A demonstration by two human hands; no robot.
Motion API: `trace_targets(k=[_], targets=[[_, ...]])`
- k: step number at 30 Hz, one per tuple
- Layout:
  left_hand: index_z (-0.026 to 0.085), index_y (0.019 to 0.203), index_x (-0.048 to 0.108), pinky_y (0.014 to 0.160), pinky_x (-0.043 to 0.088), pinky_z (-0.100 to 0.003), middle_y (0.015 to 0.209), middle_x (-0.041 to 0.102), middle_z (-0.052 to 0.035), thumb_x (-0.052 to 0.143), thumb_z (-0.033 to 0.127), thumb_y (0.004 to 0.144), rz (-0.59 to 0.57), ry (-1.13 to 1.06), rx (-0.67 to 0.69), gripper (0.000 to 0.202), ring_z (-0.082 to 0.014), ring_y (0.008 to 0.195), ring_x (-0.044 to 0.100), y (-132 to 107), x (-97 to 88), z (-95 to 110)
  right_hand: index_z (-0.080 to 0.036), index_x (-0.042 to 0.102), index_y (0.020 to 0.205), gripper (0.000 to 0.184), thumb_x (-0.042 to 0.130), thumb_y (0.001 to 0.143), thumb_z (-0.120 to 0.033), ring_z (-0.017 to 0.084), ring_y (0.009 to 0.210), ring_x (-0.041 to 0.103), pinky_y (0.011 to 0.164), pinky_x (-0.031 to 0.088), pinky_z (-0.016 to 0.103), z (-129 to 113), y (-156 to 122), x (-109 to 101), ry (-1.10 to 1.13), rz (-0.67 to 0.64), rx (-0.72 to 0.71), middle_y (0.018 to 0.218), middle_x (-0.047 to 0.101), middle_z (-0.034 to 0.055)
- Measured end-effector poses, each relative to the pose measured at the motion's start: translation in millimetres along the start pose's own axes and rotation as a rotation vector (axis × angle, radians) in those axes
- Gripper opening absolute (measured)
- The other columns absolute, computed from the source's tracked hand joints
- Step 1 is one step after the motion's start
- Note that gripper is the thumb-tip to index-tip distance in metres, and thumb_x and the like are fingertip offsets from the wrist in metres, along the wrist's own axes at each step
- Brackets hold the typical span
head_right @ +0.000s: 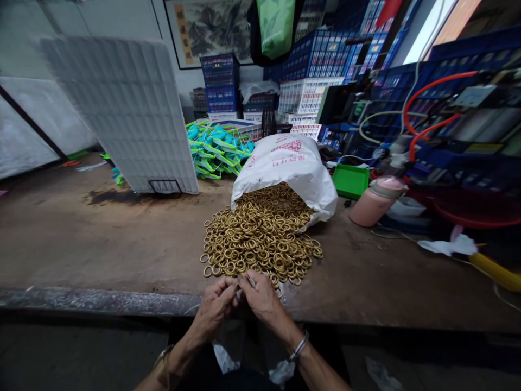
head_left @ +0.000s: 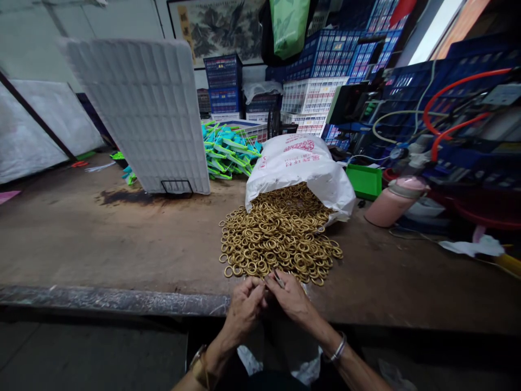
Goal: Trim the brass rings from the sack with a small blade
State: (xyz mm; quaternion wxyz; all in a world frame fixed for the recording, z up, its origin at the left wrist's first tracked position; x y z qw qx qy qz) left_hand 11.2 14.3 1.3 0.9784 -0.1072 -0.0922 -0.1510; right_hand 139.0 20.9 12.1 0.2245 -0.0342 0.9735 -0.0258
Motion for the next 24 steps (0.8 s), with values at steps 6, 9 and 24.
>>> trace_targets(k=[6, 9, 24], targets=[[0.016, 0.074, 0.049, 0.033, 0.012, -0.016, 0.055, 0.045, 0.0057, 0.052, 0.049, 0.072, -0.119, -0.218, -0.125, 0.034, -0.0011, 0.034, 0.023, -4.7, 1.1, -0.2, -0.019, 0.043, 0.057, 0.033, 0.033, 0.079, -0.041, 0.010, 0.052, 0.038, 0.051, 0.030, 0.021, 2.4, 2.0, -0.5, 0.053, -0.009, 0.008, 0.054, 0.043, -0.0031], [0.015, 0.073, 0.048, 0.033, 0.012, -0.016, 0.056, 0.044, 0.0059, 0.053, 0.049, 0.072, -0.093, -0.225, -0.109, 0.034, -0.0006, 0.035, 0.023, -5.5, 2.7, 2.3, -0.019, 0.046, 0.060, 0.028, 0.032, 0.080, -0.034, 0.011, 0.053, 0.042, 0.052, 0.030, 0.021, 6.3, -0.3, -1.9, -0.039, 0.018, -0.011, 0.056, 0.047, -0.0018], [0.015, 0.063, 0.047, 0.040, 0.021, -0.018, 0.049, 0.041, 0.0061, 0.052, 0.046, 0.074, -0.024, 0.009, 0.042, 0.033, -0.0035, 0.040, 0.029, -12.7, 6.3, 12.2, -0.018, 0.052, 0.083, 0.027, 0.040, 0.063, -0.005, 0.013, 0.057, 0.051, 0.051, 0.020, 0.023, 20.2, -3.3, -5.2, -0.739, -0.029, -0.039, 0.065, 0.060, 0.0021]])
Point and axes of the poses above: each hand's wrist, its own y-axis towards the middle knuckle, its own x-axis out of the palm, z = x × y, the point moved 1 cm from there along y, towards the middle knuckle
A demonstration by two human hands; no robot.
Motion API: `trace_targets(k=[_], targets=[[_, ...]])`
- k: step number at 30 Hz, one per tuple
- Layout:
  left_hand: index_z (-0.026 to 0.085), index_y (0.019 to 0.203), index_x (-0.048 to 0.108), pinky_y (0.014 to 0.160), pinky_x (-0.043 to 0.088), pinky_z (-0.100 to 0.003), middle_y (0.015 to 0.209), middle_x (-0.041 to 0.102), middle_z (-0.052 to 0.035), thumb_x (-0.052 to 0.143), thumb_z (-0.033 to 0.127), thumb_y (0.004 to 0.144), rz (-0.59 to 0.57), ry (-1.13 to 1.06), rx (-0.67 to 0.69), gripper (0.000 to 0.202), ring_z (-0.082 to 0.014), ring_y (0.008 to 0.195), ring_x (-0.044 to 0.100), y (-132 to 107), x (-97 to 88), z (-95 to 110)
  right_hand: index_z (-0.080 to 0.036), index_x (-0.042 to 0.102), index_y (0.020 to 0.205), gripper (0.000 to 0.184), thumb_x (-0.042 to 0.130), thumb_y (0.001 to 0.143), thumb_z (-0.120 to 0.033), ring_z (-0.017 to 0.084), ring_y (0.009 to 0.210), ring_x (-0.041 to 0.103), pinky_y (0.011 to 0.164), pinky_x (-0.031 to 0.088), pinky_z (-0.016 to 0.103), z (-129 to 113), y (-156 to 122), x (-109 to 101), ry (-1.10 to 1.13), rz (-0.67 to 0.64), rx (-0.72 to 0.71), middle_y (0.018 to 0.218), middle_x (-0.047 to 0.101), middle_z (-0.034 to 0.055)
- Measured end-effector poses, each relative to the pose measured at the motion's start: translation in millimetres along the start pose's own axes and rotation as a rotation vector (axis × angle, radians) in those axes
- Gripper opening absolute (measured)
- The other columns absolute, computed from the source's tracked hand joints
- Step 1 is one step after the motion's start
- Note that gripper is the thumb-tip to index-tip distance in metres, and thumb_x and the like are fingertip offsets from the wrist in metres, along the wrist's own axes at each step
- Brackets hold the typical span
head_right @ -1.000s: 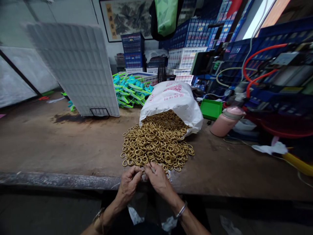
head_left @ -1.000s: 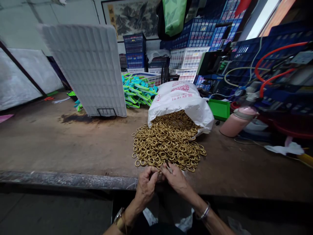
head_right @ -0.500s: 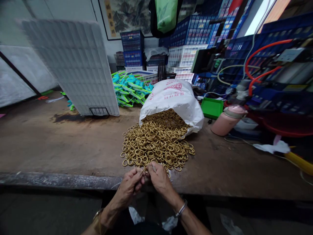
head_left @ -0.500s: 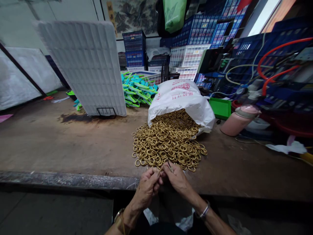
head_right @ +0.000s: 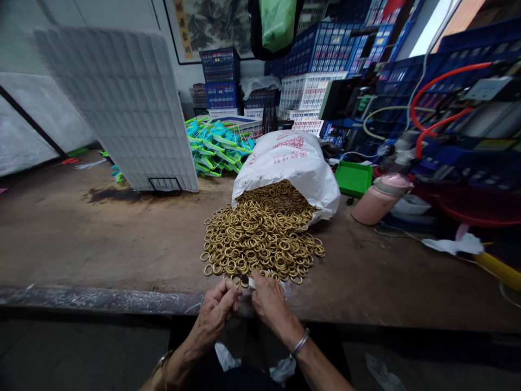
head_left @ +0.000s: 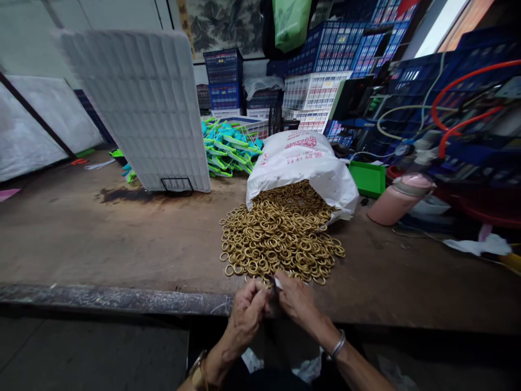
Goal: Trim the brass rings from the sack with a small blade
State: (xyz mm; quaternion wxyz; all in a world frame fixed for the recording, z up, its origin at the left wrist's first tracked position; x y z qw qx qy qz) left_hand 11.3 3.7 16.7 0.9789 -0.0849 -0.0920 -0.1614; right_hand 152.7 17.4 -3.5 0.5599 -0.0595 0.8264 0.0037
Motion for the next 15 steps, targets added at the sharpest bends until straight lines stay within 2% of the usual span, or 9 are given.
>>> trace_targets(k=[3, 7, 11, 15], targets=[[0.015, 0.071, 0.049, 0.038, 0.019, -0.018, 0.050, 0.046, 0.0056, 0.052, 0.047, 0.074, -0.067, -0.082, -0.067, 0.032, -0.0027, 0.037, 0.028, -6.1, 2.5, 3.1, -0.018, 0.052, 0.081, 0.022, 0.040, 0.067, -0.007, 0.013, 0.057, 0.051, 0.051, 0.020, 0.024, 4.0, 4.8, -3.4, -0.040, 0.085, 0.040, 0.065, 0.060, 0.0028], [0.016, 0.073, 0.047, 0.034, 0.017, -0.016, 0.064, 0.052, 0.0026, 0.052, 0.049, 0.073, -0.028, -0.335, -0.193, 0.033, -0.0015, 0.037, 0.032, -5.2, -1.3, -4.5, -0.019, 0.051, 0.082, 0.020, 0.038, 0.072, -0.009, 0.013, 0.058, 0.053, 0.052, 0.021, 0.024, -4.4, 12.7, -3.9, -0.027, 0.208, -0.001, 0.064, 0.060, 0.0012], [0.015, 0.073, 0.048, 0.033, 0.021, -0.014, 0.070, 0.054, 0.0000, 0.054, 0.044, 0.073, 0.026, -0.419, -0.213, 0.030, -0.0024, 0.041, 0.038, -3.5, -10.3, -10.5, -0.020, 0.051, 0.089, 0.021, 0.042, 0.072, -0.011, 0.014, 0.061, 0.056, 0.052, 0.020, 0.026, -17.4, 23.5, -2.4, -0.087, 0.202, 0.015, 0.067, 0.062, 0.0014], [0.017, 0.076, 0.046, 0.032, 0.023, -0.015, 0.067, 0.056, 0.0007, 0.053, 0.040, 0.074, 0.035, -0.476, -0.200, 0.024, -0.0040, 0.040, 0.041, -4.1, -15.8, -9.9, -0.019, 0.051, 0.085, 0.016, 0.045, 0.073, -0.012, 0.015, 0.060, 0.057, 0.051, 0.017, 0.027, -25.4, 32.0, -2.7, -0.159, 0.163, 0.057, 0.069, 0.063, 0.0036]])
Point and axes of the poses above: each hand's wrist, its own y-axis towards the middle knuckle, its own x-axis out of the palm, z = x × y, the point moved 1 cm from there along y, towards the middle knuckle
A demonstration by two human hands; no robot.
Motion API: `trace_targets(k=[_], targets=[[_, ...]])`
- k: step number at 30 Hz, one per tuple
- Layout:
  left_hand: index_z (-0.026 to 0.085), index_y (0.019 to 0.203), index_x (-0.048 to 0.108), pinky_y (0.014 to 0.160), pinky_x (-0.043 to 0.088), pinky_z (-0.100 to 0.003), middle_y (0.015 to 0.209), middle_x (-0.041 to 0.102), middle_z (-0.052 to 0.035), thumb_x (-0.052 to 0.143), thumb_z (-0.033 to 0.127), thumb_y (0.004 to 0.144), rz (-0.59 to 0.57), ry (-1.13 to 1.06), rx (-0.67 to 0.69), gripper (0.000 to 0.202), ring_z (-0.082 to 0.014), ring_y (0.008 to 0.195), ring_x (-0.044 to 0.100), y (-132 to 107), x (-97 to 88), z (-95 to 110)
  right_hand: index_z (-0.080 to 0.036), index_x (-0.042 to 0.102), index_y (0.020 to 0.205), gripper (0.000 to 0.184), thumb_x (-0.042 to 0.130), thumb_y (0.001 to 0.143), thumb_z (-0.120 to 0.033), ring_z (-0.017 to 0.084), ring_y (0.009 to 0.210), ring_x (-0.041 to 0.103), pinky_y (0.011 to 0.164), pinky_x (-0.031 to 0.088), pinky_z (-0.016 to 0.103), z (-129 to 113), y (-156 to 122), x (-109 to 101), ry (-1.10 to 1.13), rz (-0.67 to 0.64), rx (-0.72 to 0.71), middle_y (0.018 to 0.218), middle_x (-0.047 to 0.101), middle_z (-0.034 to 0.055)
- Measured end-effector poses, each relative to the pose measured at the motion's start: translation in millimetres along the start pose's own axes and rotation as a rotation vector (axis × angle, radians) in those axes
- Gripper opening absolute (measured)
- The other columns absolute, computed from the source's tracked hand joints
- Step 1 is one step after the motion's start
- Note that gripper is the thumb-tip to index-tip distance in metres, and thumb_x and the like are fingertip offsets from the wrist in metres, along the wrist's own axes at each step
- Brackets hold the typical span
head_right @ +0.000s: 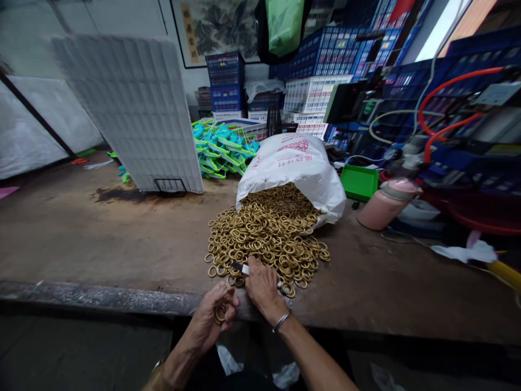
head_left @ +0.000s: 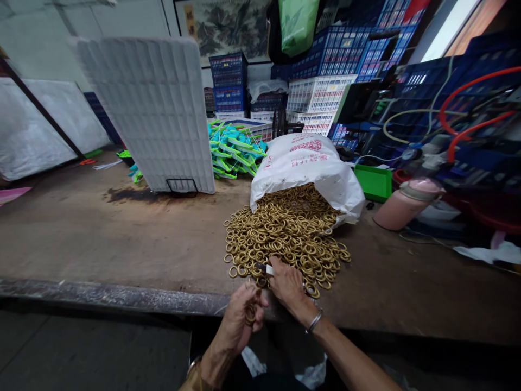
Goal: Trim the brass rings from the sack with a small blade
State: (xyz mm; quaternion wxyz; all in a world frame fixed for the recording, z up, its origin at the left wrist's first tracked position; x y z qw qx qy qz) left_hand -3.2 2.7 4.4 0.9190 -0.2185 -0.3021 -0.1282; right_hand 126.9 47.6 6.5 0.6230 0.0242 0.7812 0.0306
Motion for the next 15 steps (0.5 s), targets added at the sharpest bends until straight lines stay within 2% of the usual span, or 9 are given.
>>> trace_targets(k=[4, 8, 12, 15], targets=[[0.018, 0.088, 0.048, 0.034, 0.026, -0.014, 0.065, 0.055, 0.0017, 0.056, 0.031, 0.072, -0.021, -0.100, -0.059, 0.022, -0.0057, 0.043, 0.045, 0.7, -1.5, 1.9, -0.020, 0.052, 0.083, 0.013, 0.044, 0.075, -0.013, 0.014, 0.058, 0.056, 0.050, 0.015, 0.026, -0.2, 1.9, -1.4, 0.020, 0.010, 0.012, 0.066, 0.062, 0.0023], [0.014, 0.075, 0.051, 0.037, 0.030, -0.015, 0.068, 0.055, -0.0009, 0.060, 0.030, 0.069, -0.006, -0.166, -0.106, 0.020, -0.0075, 0.052, 0.050, 3.4, -4.1, 2.4, -0.020, 0.053, 0.081, 0.016, 0.042, 0.073, -0.011, 0.012, 0.059, 0.052, 0.051, 0.019, 0.025, 7.5, -0.3, -2.0, 0.089, 0.047, -0.029, 0.068, 0.061, 0.0005], [0.013, 0.070, 0.051, 0.039, 0.035, -0.015, 0.070, 0.056, -0.0017, 0.064, 0.031, 0.066, 0.056, -0.123, -0.074, 0.023, -0.0091, 0.057, 0.053, 9.4, -4.8, 2.2, -0.019, 0.053, 0.083, 0.023, 0.040, 0.068, -0.006, 0.013, 0.066, 0.051, 0.057, 0.026, 0.022, 16.8, -3.8, -3.5, 0.208, 0.088, -0.097, 0.075, 0.058, 0.0021], [0.015, 0.071, 0.049, 0.037, 0.032, -0.015, 0.062, 0.053, 0.0018, 0.064, 0.036, 0.066, 0.078, 0.032, 0.030, 0.026, -0.0070, 0.049, 0.048, 15.8, -2.1, 1.9, -0.019, 0.051, 0.083, 0.021, 0.039, 0.070, -0.009, 0.014, 0.065, 0.052, 0.059, 0.030, 0.022, 19.5, -9.4, -6.3, 0.304, 0.032, -0.116, 0.070, 0.057, 0.0013]])
Point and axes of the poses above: each hand's wrist, its own y-axis towards the middle knuckle, its own x-axis out of the palm, z = x × y, the point moved 1 cm from there along y, towards the middle knuckle
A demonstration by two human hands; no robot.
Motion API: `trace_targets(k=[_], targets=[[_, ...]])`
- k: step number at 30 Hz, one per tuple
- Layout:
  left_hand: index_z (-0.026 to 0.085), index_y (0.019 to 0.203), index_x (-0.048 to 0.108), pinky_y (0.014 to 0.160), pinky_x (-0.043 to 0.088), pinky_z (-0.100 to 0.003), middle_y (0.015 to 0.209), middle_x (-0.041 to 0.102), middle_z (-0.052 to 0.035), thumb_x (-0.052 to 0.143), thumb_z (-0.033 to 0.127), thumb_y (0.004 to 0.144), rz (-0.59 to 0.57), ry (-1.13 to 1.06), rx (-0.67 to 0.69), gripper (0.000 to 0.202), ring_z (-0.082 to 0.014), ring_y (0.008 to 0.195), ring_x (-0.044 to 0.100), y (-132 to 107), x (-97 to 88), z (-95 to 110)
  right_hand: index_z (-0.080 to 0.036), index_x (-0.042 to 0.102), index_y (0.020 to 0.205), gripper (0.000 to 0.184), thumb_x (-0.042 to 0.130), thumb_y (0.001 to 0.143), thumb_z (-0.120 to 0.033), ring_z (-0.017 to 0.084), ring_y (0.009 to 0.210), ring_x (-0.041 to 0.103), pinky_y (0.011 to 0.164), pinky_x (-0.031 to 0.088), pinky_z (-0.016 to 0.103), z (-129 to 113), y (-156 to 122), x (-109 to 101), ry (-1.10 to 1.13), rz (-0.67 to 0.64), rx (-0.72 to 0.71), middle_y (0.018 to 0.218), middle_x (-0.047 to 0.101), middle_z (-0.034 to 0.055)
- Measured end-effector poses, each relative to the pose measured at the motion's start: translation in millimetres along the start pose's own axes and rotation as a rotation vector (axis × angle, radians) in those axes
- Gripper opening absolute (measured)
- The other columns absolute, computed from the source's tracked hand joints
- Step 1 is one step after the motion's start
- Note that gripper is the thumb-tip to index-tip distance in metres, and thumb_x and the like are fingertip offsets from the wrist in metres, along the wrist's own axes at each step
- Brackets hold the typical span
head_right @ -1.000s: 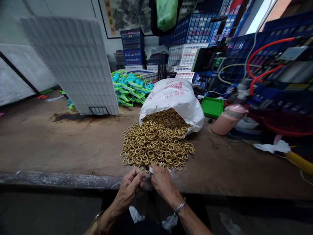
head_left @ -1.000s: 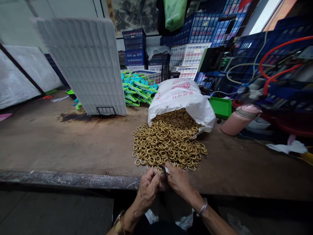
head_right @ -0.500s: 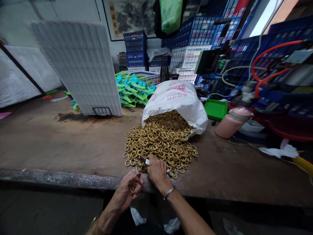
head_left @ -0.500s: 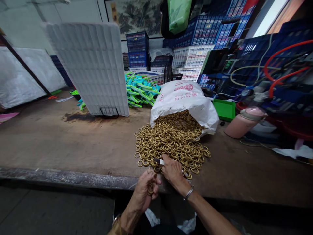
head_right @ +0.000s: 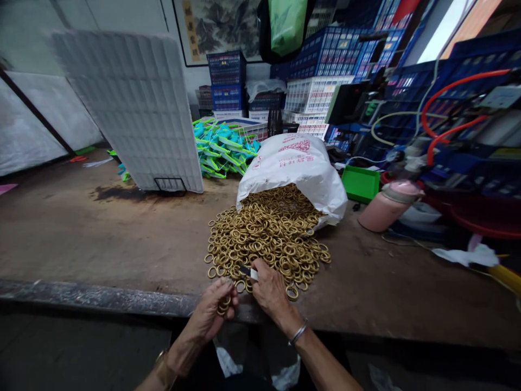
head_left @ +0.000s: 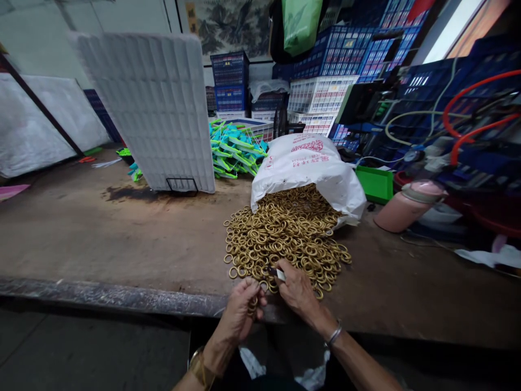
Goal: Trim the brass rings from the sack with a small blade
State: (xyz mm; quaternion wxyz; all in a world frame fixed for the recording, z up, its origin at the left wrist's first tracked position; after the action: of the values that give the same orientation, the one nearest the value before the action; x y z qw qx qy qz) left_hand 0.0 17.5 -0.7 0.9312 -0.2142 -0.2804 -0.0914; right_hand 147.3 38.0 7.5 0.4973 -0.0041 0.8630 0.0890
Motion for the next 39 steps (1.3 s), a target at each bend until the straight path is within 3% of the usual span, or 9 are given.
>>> trace_targets(k=[5, 10, 15, 22, 24, 29, 33, 39], targets=[[0.017, 0.080, 0.050, 0.033, 0.025, -0.015, 0.045, 0.042, 0.0090, 0.060, 0.042, 0.068, 0.056, 0.327, 0.113, 0.029, -0.0039, 0.033, 0.031, 8.0, 6.9, -1.3, -0.020, 0.052, 0.082, 0.015, 0.038, 0.076, -0.017, 0.015, 0.065, 0.054, 0.059, 0.031, 0.023, -7.4, -13.7, -4.3, 0.099, -0.083, -0.057, 0.068, 0.058, 0.0006], [0.015, 0.064, 0.051, 0.044, 0.031, -0.017, 0.054, 0.045, 0.0050, 0.061, 0.037, 0.068, 0.003, 0.390, 0.219, 0.025, -0.0057, 0.046, 0.038, 11.3, 6.8, -4.4, -0.020, 0.055, 0.078, 0.016, 0.040, 0.079, -0.025, 0.013, 0.061, 0.052, 0.057, 0.033, 0.022, -12.1, -17.5, -6.1, 0.266, -0.108, -0.067, 0.067, 0.058, 0.0001], [0.016, 0.065, 0.052, 0.049, 0.034, -0.019, 0.055, 0.048, 0.0034, 0.054, 0.035, 0.074, 0.064, 0.414, 0.281, 0.022, -0.0081, 0.049, 0.041, 6.5, 8.1, -4.4, -0.018, 0.051, 0.066, 0.032, 0.038, 0.081, -0.043, 0.009, 0.052, 0.044, 0.050, 0.033, 0.020, -12.5, -14.2, 0.8, 0.612, -0.130, 0.142, 0.055, 0.050, -0.0026], [0.016, 0.063, 0.057, 0.060, 0.038, -0.022, 0.058, 0.055, 0.0000, 0.052, 0.031, 0.075, 0.023, 0.524, 0.384, 0.021, -0.0121, 0.058, 0.048, -3.1, 15.6, 0.6, -0.019, 0.043, 0.062, 0.038, 0.040, 0.075, -0.054, 0.003, 0.031, 0.019, 0.032, 0.015, 0.018, -18.0, -21.8, 10.1, 1.025, -0.284, 0.452, 0.045, 0.039, -0.0086], [0.015, 0.065, 0.057, 0.057, 0.037, -0.021, 0.061, 0.054, -0.0004, 0.052, 0.033, 0.075, -0.011, 0.484, 0.336, 0.021, -0.0112, 0.058, 0.046, -2.1, 13.4, -2.8, -0.019, 0.043, 0.061, 0.035, 0.044, 0.074, -0.052, 0.003, 0.031, 0.021, 0.033, 0.017, 0.017, -16.7, -21.7, 10.3, 1.018, -0.255, 0.444, 0.045, 0.040, -0.0085], [0.015, 0.071, 0.055, 0.043, 0.027, -0.018, 0.055, 0.046, 0.0039, 0.053, 0.039, 0.074, -0.039, 0.405, 0.186, 0.024, -0.0056, 0.044, 0.033, 1.7, 7.3, -12.2, -0.018, 0.047, 0.061, 0.023, 0.048, 0.071, -0.038, 0.008, 0.048, 0.042, 0.048, 0.034, 0.019, -11.7, -17.2, 7.9, 0.862, -0.111, 0.353, 0.051, 0.049, -0.0042], [0.016, 0.065, 0.051, 0.041, 0.021, -0.018, 0.050, 0.040, 0.0061, 0.054, 0.044, 0.072, -0.064, 0.393, 0.131, 0.029, -0.0044, 0.041, 0.028, 2.3, 5.1, -14.4, -0.017, 0.050, 0.062, 0.019, 0.048, 0.069, -0.035, 0.010, 0.056, 0.044, 0.056, 0.036, 0.021, -14.4, -15.6, 3.1, 0.755, -0.082, 0.288, 0.056, 0.049, -0.0036], [0.017, 0.066, 0.047, 0.039, 0.018, -0.018, 0.050, 0.037, 0.0075, 0.051, 0.046, 0.074, -0.106, 0.373, 0.076, 0.030, -0.0039, 0.040, 0.026, -5.8, 10.0, -8.6, -0.017, 0.051, 0.066, 0.021, 0.045, 0.071, -0.037, 0.010, 0.056, 0.045, 0.056, 0.036, 0.022, -14.9, -17.7, 5.3, 0.794, -0.119, 0.273, 0.058, 0.049, -0.0028]])
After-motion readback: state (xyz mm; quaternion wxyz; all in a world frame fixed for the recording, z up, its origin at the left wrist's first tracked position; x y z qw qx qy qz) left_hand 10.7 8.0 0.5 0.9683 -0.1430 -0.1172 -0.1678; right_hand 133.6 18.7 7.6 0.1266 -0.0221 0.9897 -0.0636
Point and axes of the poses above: each hand's wrist, its own y-axis towards the middle knuckle, its own x-axis out of the palm, z = x × y, the point moved 1 cm from there along y, towards the middle knuckle
